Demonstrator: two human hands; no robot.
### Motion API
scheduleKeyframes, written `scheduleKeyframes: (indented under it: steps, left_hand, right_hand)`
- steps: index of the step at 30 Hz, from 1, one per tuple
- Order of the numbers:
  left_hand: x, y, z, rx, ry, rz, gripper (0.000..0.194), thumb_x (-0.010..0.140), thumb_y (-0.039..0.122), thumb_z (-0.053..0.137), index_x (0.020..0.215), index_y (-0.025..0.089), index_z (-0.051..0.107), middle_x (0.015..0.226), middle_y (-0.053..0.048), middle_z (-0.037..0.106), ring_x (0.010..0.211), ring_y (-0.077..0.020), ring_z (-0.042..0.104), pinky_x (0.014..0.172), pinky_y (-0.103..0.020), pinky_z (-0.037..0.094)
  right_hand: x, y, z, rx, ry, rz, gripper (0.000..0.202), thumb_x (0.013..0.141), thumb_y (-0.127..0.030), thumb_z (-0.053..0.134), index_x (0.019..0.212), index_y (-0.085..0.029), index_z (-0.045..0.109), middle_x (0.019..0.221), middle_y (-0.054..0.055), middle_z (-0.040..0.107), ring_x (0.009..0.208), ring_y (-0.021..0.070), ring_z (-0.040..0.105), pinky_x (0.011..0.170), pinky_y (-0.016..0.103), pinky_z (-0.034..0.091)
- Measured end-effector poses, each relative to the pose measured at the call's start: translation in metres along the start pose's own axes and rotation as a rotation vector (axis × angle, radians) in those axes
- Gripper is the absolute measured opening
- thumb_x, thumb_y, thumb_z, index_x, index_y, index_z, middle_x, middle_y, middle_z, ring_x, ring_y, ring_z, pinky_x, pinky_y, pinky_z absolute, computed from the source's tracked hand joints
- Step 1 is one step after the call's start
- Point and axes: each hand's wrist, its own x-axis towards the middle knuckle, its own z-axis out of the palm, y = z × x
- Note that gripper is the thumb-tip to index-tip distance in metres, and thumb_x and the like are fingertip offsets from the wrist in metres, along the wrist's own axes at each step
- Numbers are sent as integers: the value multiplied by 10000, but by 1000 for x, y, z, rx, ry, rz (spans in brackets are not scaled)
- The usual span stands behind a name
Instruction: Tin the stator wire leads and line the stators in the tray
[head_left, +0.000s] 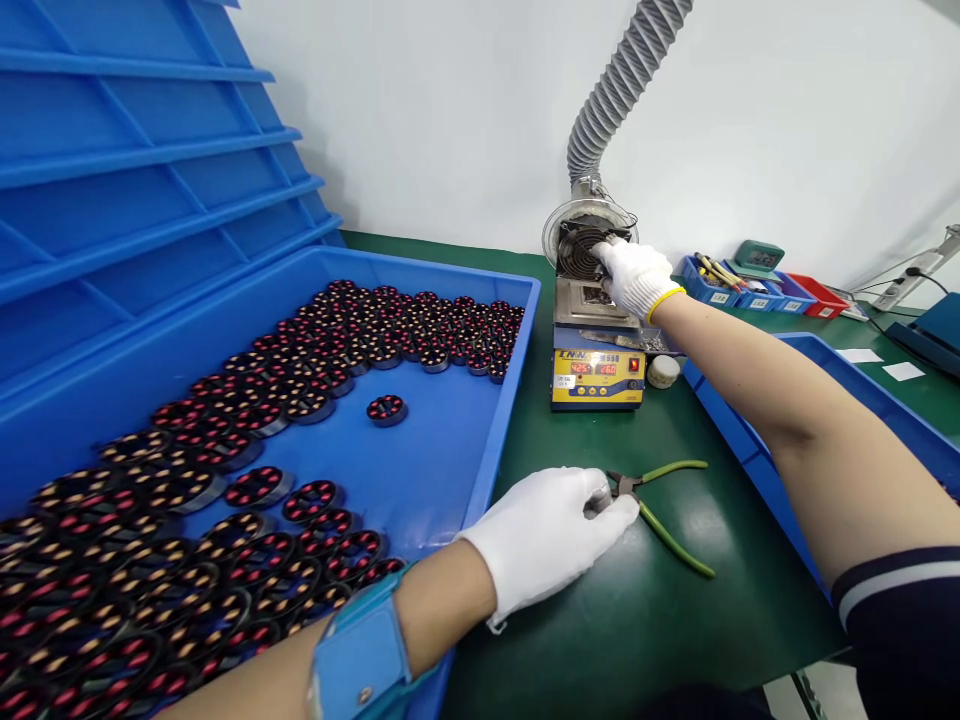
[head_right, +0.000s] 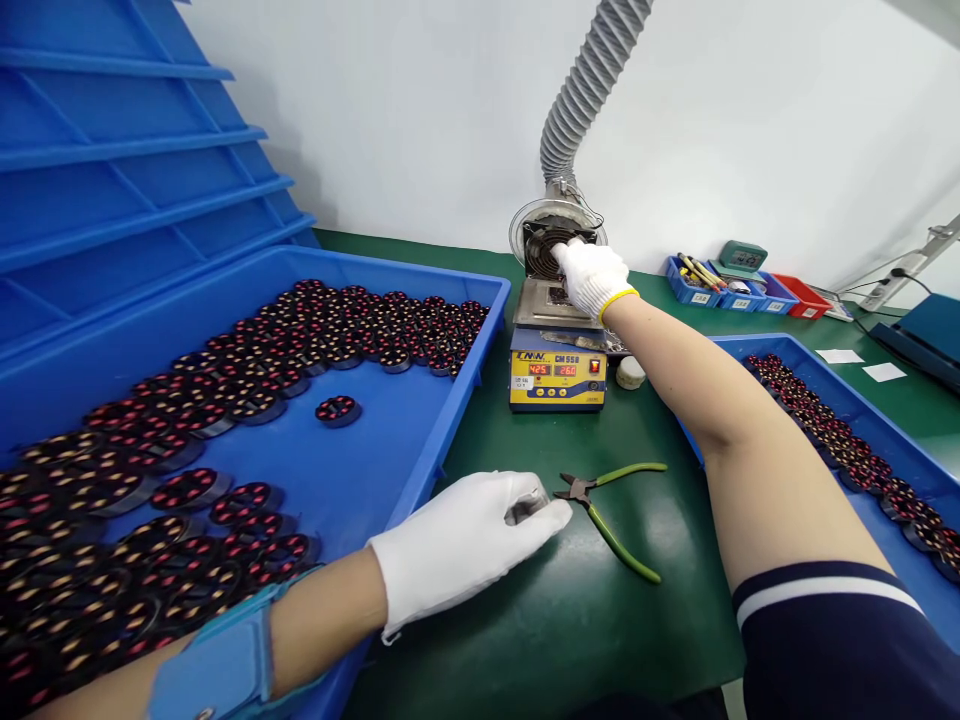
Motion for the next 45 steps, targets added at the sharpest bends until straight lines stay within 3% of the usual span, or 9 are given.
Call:
scheduleKeyframes:
  steps: [11,15,18,21,27,32,36,40,45]
  left_hand:
    - [-1,1,0,-72,28,21,384,860,520,477,703,208,637,682,-17,655,620,-180,560,562,-295,333]
    - [2,1,-5,-433,224,-47,340,824,485,588,957,186,681,839,-38,714,736,-195,638,670,-306,457]
    - [9,-2,-9,-774,453,-95,484,778,457,681,1139,142,614,978,-80,719,833,-195,669,746,-314,513]
    - [17,-7,-12,-1008,591,-47,588,727,371,758,1232,138,569,1077,-93,706,923,-189,675,792,-304,539]
    - [23,-14,-12,-1158,707,-10,501,625,284,823,1062,110,650,1011,-77,732,867,-176,686,782,-286,559]
    - [19,-12,-15,-1124,614,-39,410,687,263,761,1041,92,649,802,-30,725,678,-132,672,684,-268,563]
    - [19,-10,-16,-1086,545,-48,412,704,277,757,1054,92,643,767,-23,712,677,-140,676,689,-281,565]
    - [20,-8,-17,-1049,517,-75,456,718,339,757,1079,91,632,849,-56,717,701,-152,675,696,-301,561]
    - [18,-9,-18,-1010,414,-83,503,721,432,744,1081,101,626,912,-76,710,704,-159,667,671,-308,538]
  right_hand:
    - [-2,-3,1,64,5,18,430,863,-264,591,1292,-258,561,1229,127,593,1059,351,612,861,505,518]
    - [-13,0,-7,261,123,93,443,885,-328,571,1325,-284,547,1263,66,614,1146,315,589,931,488,505]
    - [-39,-10,-13,639,151,105,436,850,-346,619,1273,-244,591,1174,32,671,1122,248,613,973,427,501]
    - [-79,-33,-16,1103,18,70,488,816,-332,665,1278,-196,587,1108,44,696,1028,210,656,931,363,531]
    - [-143,-70,-6,1254,-158,22,551,812,-373,672,1330,-228,548,1120,50,671,1026,222,634,915,359,510]
    - [-144,-55,-4,1561,-457,-29,377,896,-538,538,832,-182,643,752,29,644,601,121,575,551,229,476]
    - [-136,-46,-4,1690,-621,89,253,822,-392,688,751,-161,614,690,16,634,524,80,545,492,180,463]
    - [-118,-37,-1,1664,-481,232,92,814,-216,677,893,-175,651,708,16,664,568,108,618,517,195,525]
    - [-67,-5,6,1558,-235,369,209,830,-190,638,1038,-182,626,785,35,694,687,148,683,637,267,590]
